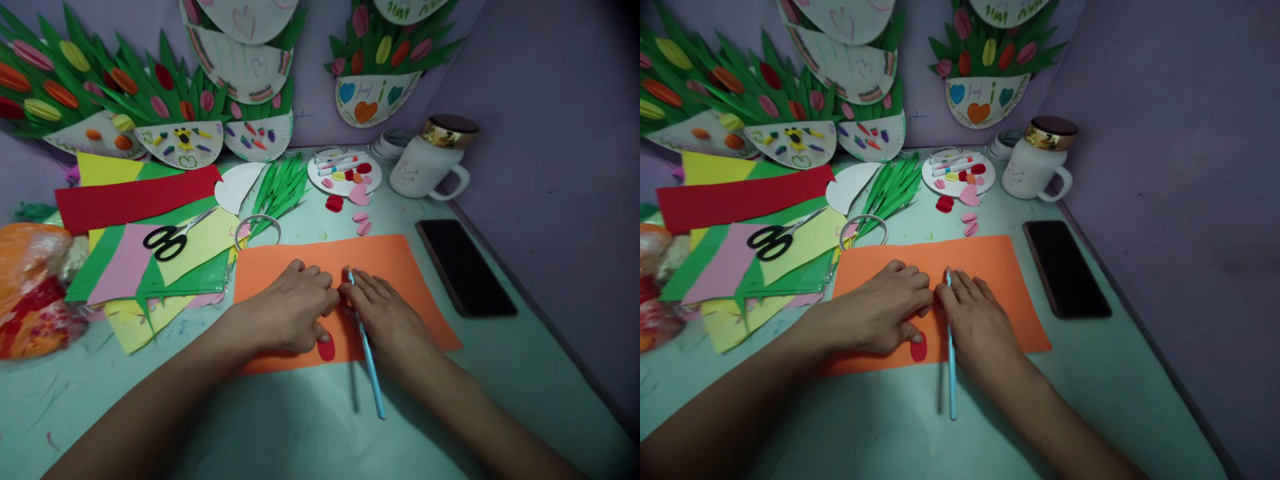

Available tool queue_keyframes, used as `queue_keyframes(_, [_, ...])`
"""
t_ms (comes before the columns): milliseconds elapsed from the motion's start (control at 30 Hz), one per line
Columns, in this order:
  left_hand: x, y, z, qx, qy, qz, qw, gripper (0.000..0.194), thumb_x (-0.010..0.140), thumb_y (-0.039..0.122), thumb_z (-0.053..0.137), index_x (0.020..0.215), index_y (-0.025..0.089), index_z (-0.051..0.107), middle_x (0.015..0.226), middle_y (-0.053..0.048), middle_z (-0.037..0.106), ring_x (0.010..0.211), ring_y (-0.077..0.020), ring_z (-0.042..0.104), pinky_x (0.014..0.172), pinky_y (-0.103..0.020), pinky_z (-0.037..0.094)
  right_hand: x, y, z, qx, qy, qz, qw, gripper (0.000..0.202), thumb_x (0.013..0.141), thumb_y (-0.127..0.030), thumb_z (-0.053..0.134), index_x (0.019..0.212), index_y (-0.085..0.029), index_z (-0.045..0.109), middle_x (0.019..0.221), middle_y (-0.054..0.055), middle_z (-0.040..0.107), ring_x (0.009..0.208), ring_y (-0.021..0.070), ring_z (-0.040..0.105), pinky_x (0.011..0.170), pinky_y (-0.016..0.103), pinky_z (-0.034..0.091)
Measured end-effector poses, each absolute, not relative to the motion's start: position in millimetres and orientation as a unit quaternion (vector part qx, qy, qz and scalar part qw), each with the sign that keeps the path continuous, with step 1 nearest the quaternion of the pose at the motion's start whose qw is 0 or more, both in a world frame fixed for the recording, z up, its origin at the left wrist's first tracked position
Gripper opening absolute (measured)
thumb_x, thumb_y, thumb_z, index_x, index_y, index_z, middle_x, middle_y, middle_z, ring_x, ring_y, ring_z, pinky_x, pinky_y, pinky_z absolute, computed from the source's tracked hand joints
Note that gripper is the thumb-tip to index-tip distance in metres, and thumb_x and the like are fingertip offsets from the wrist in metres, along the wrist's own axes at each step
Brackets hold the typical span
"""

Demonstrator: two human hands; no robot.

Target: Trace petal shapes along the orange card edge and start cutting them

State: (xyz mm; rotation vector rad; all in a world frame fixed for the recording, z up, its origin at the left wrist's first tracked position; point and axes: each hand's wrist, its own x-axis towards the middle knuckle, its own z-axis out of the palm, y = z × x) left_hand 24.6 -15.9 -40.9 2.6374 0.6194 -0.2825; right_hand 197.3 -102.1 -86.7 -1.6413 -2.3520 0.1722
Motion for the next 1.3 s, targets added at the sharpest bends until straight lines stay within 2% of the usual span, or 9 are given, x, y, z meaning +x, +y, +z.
queue_keyframes(133, [24.0,-15.8,-40.8,0.944,0.224,-0.099,0.221,0.021,0.078,0.031,0.067,0.074,0.019,0.050,0.081,-0.002,0.051,0.081,-0.0200,0.044,0.077,-0.037,0.031,192.8,-105.5,-95.9,-0.591,-0.784,0.080,0.171,0.019,0.093,-0.017,0.041,0.105,-0.017,0.056,0.133,0.021,0.058,0.130,0.0331,0.048,0.103,0.059,0.041])
queue_keyframes(233, [26.1,-14.2,-39.3,0.940,0.227,-0.113,0.227,0.021,0.077,0.031,0.068,0.075,0.019,0.051,0.082,-0.002,0.051,0.082,-0.0205,0.044,0.076,-0.036,0.030,192.0,-106.7,-97.6,-0.599,-0.770,0.101,0.194,0.016,0.094,-0.019,0.040,0.099,-0.020,0.055,0.134,0.019,0.057,0.131,0.0315,0.047,0.103,0.060,0.040])
queue_keyframes(500, [30.1,-11.7,-32.4,0.931,0.235,-0.147,0.238,0.022,0.077,0.033,0.070,0.077,0.019,0.052,0.084,-0.001,0.051,0.082,-0.0204,0.042,0.075,-0.035,0.029,191.8,-106.0,-97.5,-0.605,-0.763,0.117,0.195,0.015,0.095,-0.020,0.039,0.100,-0.021,0.053,0.137,0.018,0.055,0.133,0.0303,0.044,0.104,0.058,0.039])
queue_keyframes(867, [26.6,-16.2,-39.1,0.941,0.232,-0.113,0.220,0.023,0.076,0.030,0.068,0.073,0.019,0.047,0.082,-0.002,0.050,0.080,-0.0200,0.042,0.075,-0.037,0.031,191.7,-107.0,-96.8,-0.605,-0.764,0.110,0.195,0.015,0.096,-0.020,0.040,0.099,-0.020,0.054,0.137,0.017,0.055,0.132,0.0297,0.046,0.105,0.055,0.039])
queue_keyframes(1300, [23.6,-11.9,-44.0,0.944,0.218,-0.082,0.235,0.031,0.074,0.037,0.075,0.074,0.020,0.049,0.080,0.002,0.048,0.081,-0.0187,0.041,0.076,-0.036,0.029,191.4,-105.5,-98.9,-0.601,-0.766,0.098,0.208,0.012,0.093,-0.018,0.043,0.097,-0.020,0.054,0.133,0.018,0.058,0.129,0.0317,0.049,0.103,0.057,0.041])
